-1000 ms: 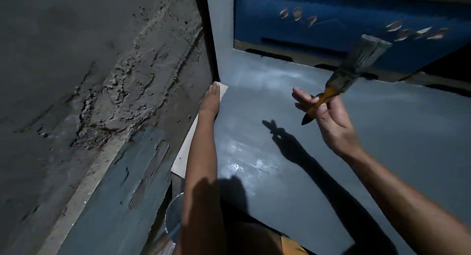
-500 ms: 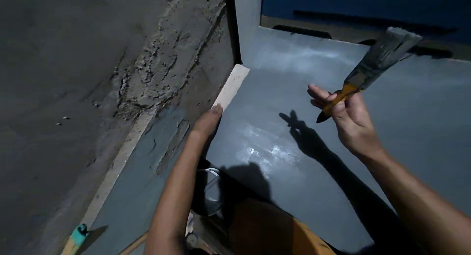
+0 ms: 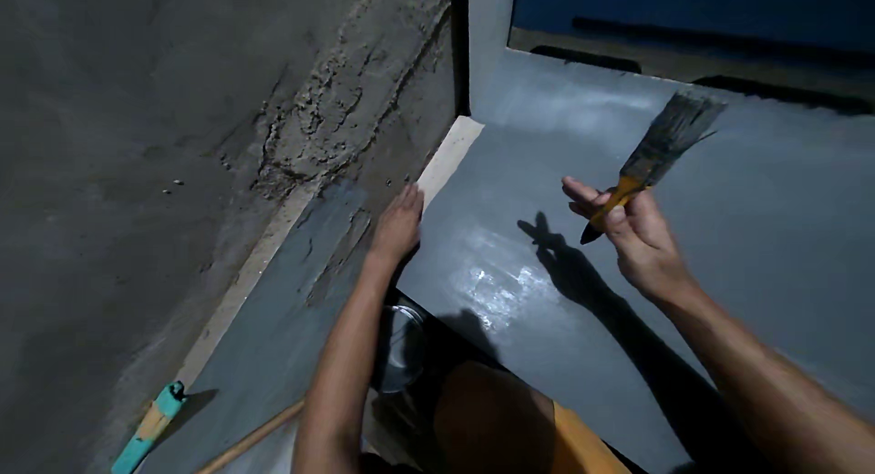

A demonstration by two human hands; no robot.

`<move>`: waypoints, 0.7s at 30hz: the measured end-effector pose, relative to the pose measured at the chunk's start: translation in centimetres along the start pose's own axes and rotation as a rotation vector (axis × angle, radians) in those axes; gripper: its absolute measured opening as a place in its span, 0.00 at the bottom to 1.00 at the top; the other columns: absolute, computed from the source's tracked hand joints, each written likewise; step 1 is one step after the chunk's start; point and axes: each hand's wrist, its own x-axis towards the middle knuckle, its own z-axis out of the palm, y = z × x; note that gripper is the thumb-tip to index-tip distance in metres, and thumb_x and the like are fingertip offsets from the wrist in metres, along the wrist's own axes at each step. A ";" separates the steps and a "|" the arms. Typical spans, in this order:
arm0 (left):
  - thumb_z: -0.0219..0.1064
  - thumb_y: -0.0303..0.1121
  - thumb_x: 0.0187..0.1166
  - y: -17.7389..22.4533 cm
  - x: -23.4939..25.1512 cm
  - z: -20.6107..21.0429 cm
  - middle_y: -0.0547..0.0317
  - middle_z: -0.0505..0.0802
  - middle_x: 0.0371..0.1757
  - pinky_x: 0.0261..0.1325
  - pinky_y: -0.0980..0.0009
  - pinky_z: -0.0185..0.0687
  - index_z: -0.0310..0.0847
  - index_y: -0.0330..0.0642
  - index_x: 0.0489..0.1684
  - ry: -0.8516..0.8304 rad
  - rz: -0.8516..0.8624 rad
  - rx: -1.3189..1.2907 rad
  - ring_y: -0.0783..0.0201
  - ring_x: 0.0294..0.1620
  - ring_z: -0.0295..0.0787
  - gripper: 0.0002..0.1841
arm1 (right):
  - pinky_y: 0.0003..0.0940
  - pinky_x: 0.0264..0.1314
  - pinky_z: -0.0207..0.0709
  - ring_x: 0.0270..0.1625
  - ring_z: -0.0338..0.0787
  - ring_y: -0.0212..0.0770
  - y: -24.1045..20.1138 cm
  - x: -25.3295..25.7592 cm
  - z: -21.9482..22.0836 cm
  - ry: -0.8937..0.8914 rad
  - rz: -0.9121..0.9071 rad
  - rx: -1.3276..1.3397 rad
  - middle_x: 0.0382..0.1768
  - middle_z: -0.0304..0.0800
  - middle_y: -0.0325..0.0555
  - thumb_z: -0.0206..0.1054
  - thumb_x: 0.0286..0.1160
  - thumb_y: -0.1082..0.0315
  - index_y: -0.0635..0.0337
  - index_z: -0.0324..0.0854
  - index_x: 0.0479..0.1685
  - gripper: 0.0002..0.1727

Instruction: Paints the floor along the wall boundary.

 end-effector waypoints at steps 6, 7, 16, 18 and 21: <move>0.33 0.52 0.95 2.8 14.1 1.0 0.48 0.51 0.97 0.96 0.52 0.43 0.48 0.36 0.95 0.087 0.080 -0.151 0.51 0.98 0.41 0.35 | 0.48 0.81 0.78 0.79 0.83 0.49 -0.2 0.2 1.2 0.001 -0.003 -0.007 0.82 0.79 0.46 0.48 0.94 0.45 0.56 0.65 0.71 0.25; 0.32 0.54 0.95 3.3 15.7 1.1 0.47 0.51 0.97 0.96 0.51 0.42 0.47 0.36 0.95 0.075 0.087 -0.165 0.51 0.97 0.41 0.37 | 0.48 0.81 0.78 0.79 0.83 0.49 -0.2 0.1 1.2 0.003 -0.002 -0.015 0.81 0.79 0.46 0.48 0.94 0.45 0.56 0.66 0.70 0.25; 0.25 0.56 0.94 2.5 16.9 2.5 0.44 0.51 0.96 0.96 0.49 0.41 0.47 0.34 0.94 -0.089 0.032 -0.107 0.49 0.97 0.41 0.39 | 0.47 0.81 0.78 0.77 0.85 0.48 0.2 -1.3 -0.2 -0.011 0.037 -0.092 0.79 0.81 0.47 0.46 0.94 0.42 0.57 0.65 0.71 0.27; 0.26 0.57 0.94 1.7 14.6 1.8 0.44 0.53 0.96 0.95 0.49 0.43 0.48 0.34 0.94 -0.125 0.018 -0.097 0.49 0.97 0.44 0.40 | 0.47 0.81 0.78 0.77 0.85 0.48 0.0 -1.7 -0.2 0.001 0.043 -0.077 0.79 0.81 0.47 0.47 0.93 0.42 0.57 0.65 0.72 0.28; 0.26 0.57 0.94 0.6 10.9 1.4 0.46 0.53 0.96 0.95 0.48 0.45 0.48 0.35 0.94 -0.174 0.003 -0.087 0.50 0.97 0.45 0.40 | 0.47 0.80 0.79 0.76 0.86 0.49 0.0 -2.1 0.3 0.018 0.030 -0.059 0.79 0.81 0.48 0.47 0.93 0.41 0.57 0.65 0.71 0.28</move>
